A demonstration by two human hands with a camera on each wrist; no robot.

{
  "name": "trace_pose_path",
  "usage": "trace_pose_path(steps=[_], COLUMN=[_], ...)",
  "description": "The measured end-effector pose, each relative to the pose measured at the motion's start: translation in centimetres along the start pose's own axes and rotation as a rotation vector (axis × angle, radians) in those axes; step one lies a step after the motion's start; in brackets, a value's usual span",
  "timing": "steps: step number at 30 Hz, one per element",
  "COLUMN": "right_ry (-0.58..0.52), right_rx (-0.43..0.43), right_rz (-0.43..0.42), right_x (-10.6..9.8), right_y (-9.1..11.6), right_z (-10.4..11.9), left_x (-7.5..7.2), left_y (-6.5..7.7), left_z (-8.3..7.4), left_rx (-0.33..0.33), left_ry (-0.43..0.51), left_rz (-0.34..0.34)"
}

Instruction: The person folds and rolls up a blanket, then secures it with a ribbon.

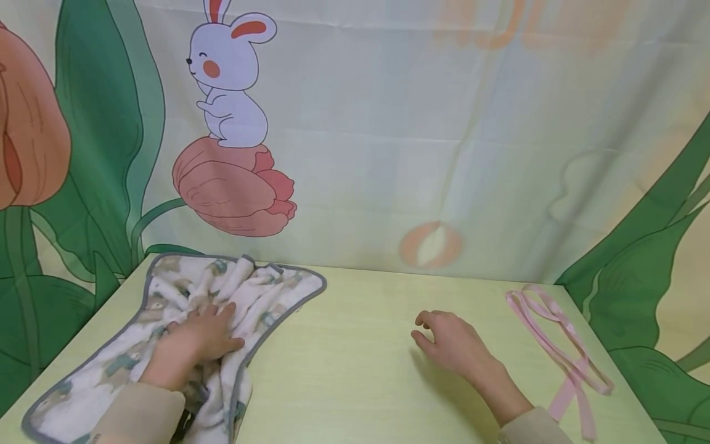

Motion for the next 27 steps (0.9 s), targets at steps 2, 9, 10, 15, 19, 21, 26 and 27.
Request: trace_pose_path(steps=[2, 9, 10, 15, 19, 21, 26, 27], right_ry=[0.002, 0.008, 0.008, 0.011, 0.01, 0.008, 0.009, 0.011], right_rx=[-0.005, -0.012, -0.013, -0.026, -0.033, -0.036, -0.035, -0.033], right_rz=[0.001, 0.015, 0.017, 0.024, 0.03, 0.034, 0.043, 0.044], right_x=[0.0, 0.1, 0.2, 0.2, 0.2, 0.2, 0.3, 0.3], right_y=[0.0, -0.1, -0.1, -0.2, -0.2, -0.2, -0.3, -0.3], right_z=[0.1, 0.3, 0.3, 0.5, 0.7, 0.8, 1.0, 1.0], left_x=[0.3, 1.0, 1.1, 1.7, 1.9, 2.0, 2.4, 2.4], left_y=[-0.2, -0.7, -0.8, -1.1, -1.1, -1.1, -1.1, -1.1], left_z=[0.1, 0.0, 0.0, -0.4, -0.8, -1.0, -1.9, -2.2], left_rx=[0.009, 0.012, 0.011, -0.003, -0.001, 0.003, 0.017, 0.019], left_ry=[-0.008, -0.063, -0.074, -0.108, -0.135, -0.152, -0.18, -0.184], left_rz=[0.004, -0.013, -0.014, -0.016, -0.015, -0.012, -0.006, -0.005])
Point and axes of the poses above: each hand's wrist, its own y-axis away from the middle knuckle, its own x-axis out of the palm, z = x × y, the point moved 7 cm from there along -y, towards the middle knuckle, and after that the axes turned 11 degrees about x, right-handed, at the moved point
